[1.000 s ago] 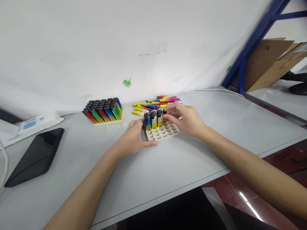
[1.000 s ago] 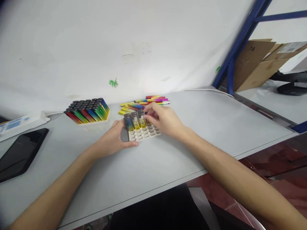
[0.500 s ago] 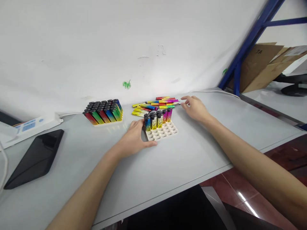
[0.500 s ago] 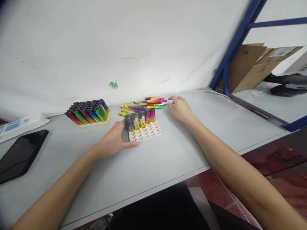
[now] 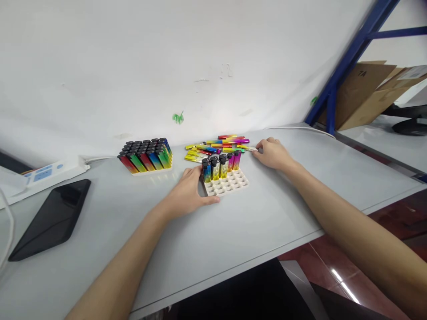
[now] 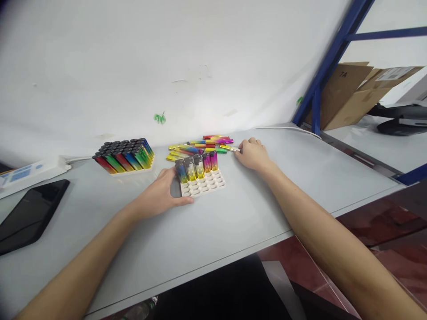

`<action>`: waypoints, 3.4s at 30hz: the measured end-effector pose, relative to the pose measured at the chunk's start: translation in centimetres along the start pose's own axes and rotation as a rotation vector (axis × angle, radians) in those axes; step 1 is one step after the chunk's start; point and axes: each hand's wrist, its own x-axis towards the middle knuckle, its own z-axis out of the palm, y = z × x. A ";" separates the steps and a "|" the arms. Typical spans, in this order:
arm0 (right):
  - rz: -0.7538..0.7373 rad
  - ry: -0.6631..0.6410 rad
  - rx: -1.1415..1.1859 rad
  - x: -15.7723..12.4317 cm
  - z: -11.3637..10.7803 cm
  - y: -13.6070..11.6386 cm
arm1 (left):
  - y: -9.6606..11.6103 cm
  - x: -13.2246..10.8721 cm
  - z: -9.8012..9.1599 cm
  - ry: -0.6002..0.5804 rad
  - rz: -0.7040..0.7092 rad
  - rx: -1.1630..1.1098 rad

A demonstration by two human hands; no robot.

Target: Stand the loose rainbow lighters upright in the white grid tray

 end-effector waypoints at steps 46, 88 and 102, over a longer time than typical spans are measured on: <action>0.045 -0.318 1.617 -1.7 -2.8 -2.4 | 0.0 -0.1 0.0 -0.014 -0.011 0.019; -0.261 -0.134 1.148 -2.8 -4.2 -2.1 | -0.1 0.1 0.2 -0.030 -0.001 0.024; -0.482 0.061 0.908 -5.2 -2.2 -5.2 | 0.0 0.0 0.2 -0.016 0.006 0.016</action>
